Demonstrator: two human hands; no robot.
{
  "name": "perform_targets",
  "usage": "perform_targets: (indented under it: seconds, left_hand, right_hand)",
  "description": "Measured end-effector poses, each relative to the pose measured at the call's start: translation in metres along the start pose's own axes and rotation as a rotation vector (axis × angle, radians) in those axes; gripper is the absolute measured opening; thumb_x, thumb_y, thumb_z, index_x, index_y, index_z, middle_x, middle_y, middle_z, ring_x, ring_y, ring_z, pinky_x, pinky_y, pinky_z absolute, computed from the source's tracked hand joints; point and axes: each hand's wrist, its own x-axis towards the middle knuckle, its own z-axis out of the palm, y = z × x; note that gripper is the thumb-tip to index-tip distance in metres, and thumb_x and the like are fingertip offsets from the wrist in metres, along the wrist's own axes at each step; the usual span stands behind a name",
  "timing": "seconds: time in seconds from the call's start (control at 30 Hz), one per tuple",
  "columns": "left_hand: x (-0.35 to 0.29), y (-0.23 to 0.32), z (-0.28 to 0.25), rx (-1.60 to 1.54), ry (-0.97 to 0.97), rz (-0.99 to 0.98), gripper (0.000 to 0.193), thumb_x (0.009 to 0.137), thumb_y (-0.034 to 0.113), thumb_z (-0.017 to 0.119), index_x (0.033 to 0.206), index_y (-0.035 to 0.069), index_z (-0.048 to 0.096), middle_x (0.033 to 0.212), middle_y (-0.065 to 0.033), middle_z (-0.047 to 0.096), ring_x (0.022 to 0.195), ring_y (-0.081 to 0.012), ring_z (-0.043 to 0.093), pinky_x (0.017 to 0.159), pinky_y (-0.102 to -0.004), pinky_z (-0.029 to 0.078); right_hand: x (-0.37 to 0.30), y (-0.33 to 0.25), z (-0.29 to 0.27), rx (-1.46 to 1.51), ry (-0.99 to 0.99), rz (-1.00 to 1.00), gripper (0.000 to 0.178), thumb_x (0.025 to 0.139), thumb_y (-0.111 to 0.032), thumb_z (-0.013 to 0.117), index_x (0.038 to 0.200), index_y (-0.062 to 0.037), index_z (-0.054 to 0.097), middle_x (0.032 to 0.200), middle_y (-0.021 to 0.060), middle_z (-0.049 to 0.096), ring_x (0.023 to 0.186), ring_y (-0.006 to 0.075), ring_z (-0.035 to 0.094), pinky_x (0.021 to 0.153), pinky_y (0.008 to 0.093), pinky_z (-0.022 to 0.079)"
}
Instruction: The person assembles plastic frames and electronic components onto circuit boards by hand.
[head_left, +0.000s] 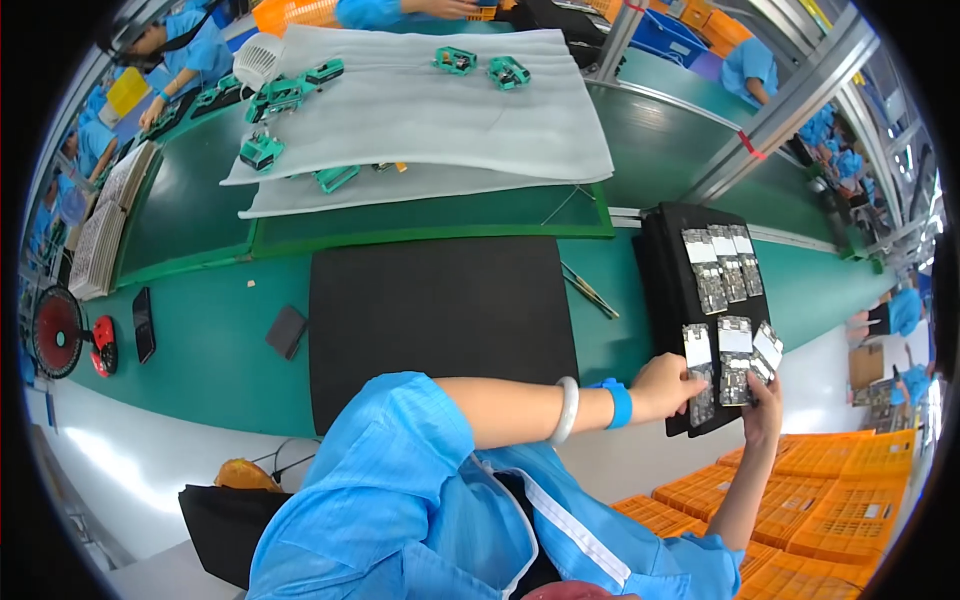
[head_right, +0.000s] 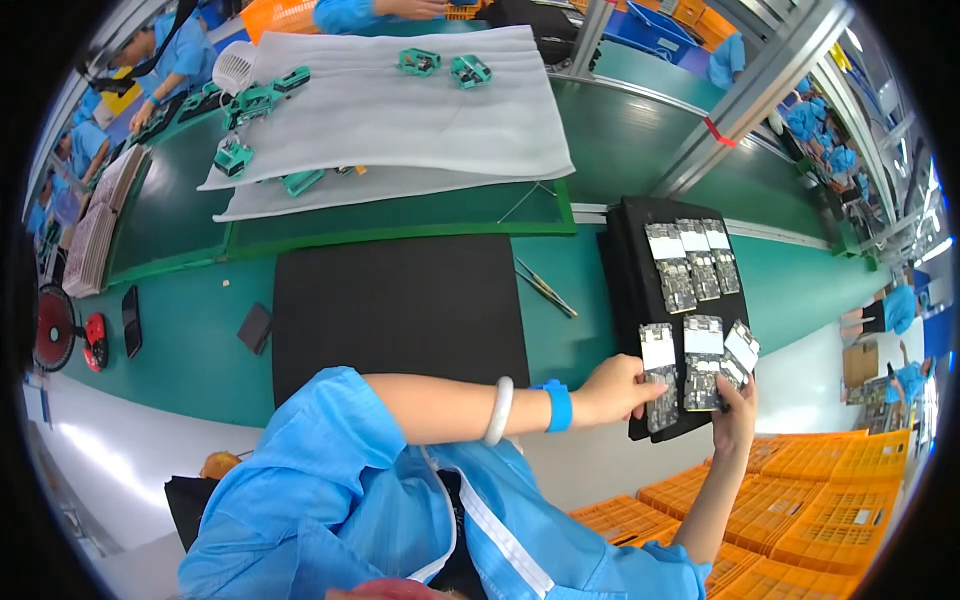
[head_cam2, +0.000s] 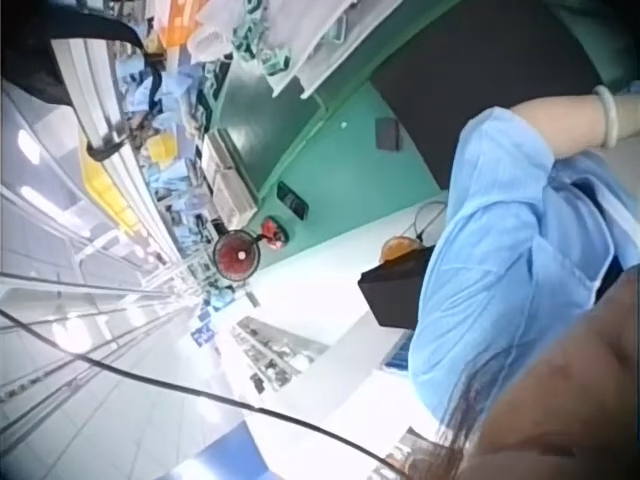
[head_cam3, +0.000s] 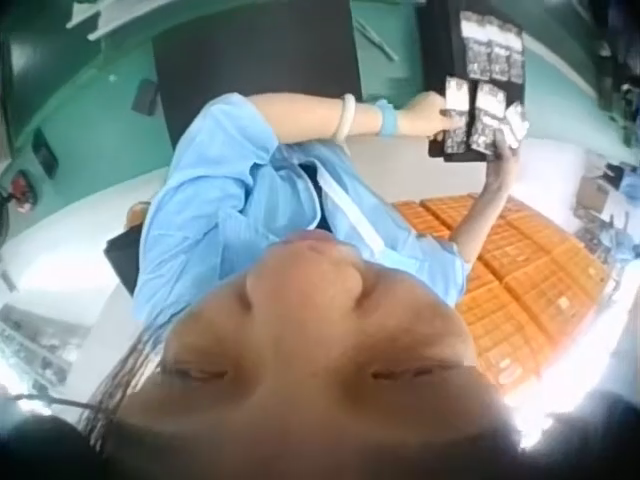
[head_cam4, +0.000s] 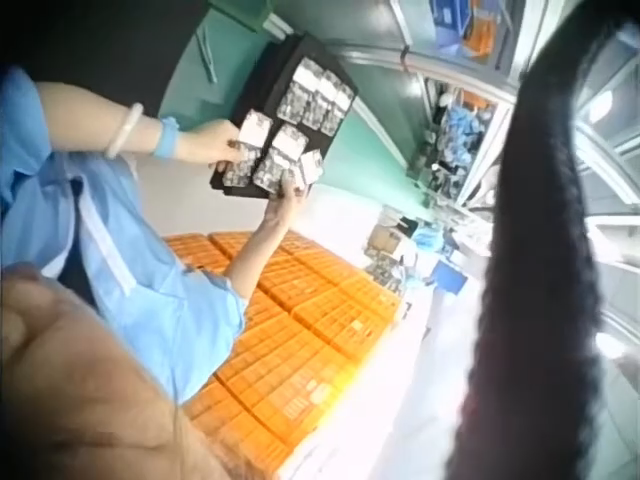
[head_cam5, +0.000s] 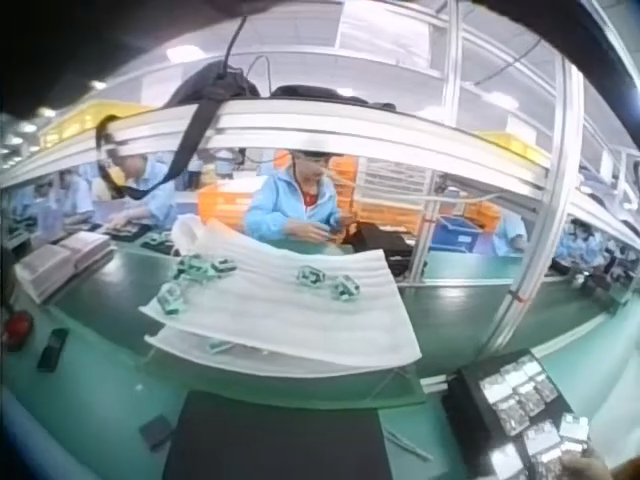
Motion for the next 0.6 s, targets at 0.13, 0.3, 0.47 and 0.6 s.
perform_targets:
  seconds: [0.13, 0.3, 0.47, 0.6]
  left_hand:
    - [-0.089, 0.046, -0.007, -0.335, -0.066, 0.093, 0.022, 0.097, 0.018, 0.063, 0.101, -0.003, 0.067, 0.069, -0.0035, 0.064, 0.054, -0.0084, 0.059, 0.045, -0.0263, 0.045]
    - [-0.216, 0.094, -0.081, -0.251, 0.018, 0.007, 0.04, 0.099, 0.02, 0.064, 0.134, 0.002, 0.057, 0.096, -0.0046, 0.069, 0.072, -0.0043, 0.059, 0.058, -0.0206, 0.047]
    - [-0.278, 0.052, -0.161, 0.064, 0.58, -0.079, 0.025, 0.099, 0.013, 0.063, 0.119, -0.001, 0.064, 0.091, -0.0017, 0.069, 0.07, -0.0046, 0.057, 0.058, -0.0205, 0.048]
    - [-0.322, 0.024, -0.218, 0.358, 0.667, -0.281, 0.02, 0.093, 0.016, 0.071, 0.101, -0.002, 0.067, 0.087, -0.005, 0.069, 0.063, -0.0082, 0.058, 0.054, -0.0239, 0.045]
  right_hand:
    - [-0.038, -0.012, 0.043, 0.121, -0.02, -0.072, 0.057, 0.086, 0.003, 0.067, 0.138, 0.0017, 0.045, 0.122, 0.0144, 0.064, 0.106, 0.0225, 0.066, 0.09, 0.0349, 0.056]
    - [-0.066, 0.001, 0.146, 0.105, -0.325, -0.053, 0.064, 0.08, -0.004, 0.072, 0.138, 0.004, 0.046, 0.124, 0.0144, 0.064, 0.113, 0.0234, 0.064, 0.1, 0.0357, 0.05]
    - [-0.072, 0.044, 0.268, 0.131, -0.602, 0.067, 0.073, 0.077, 0.004, 0.076, 0.141, -0.0005, 0.042, 0.127, 0.0113, 0.061, 0.118, 0.0214, 0.06, 0.102, 0.0356, 0.048]
    - [-0.072, 0.079, 0.323, -0.07, -0.72, 0.038, 0.063, 0.083, 0.001, 0.073, 0.138, -0.002, 0.042, 0.123, 0.01, 0.061, 0.115, 0.0188, 0.058, 0.099, 0.0339, 0.048]
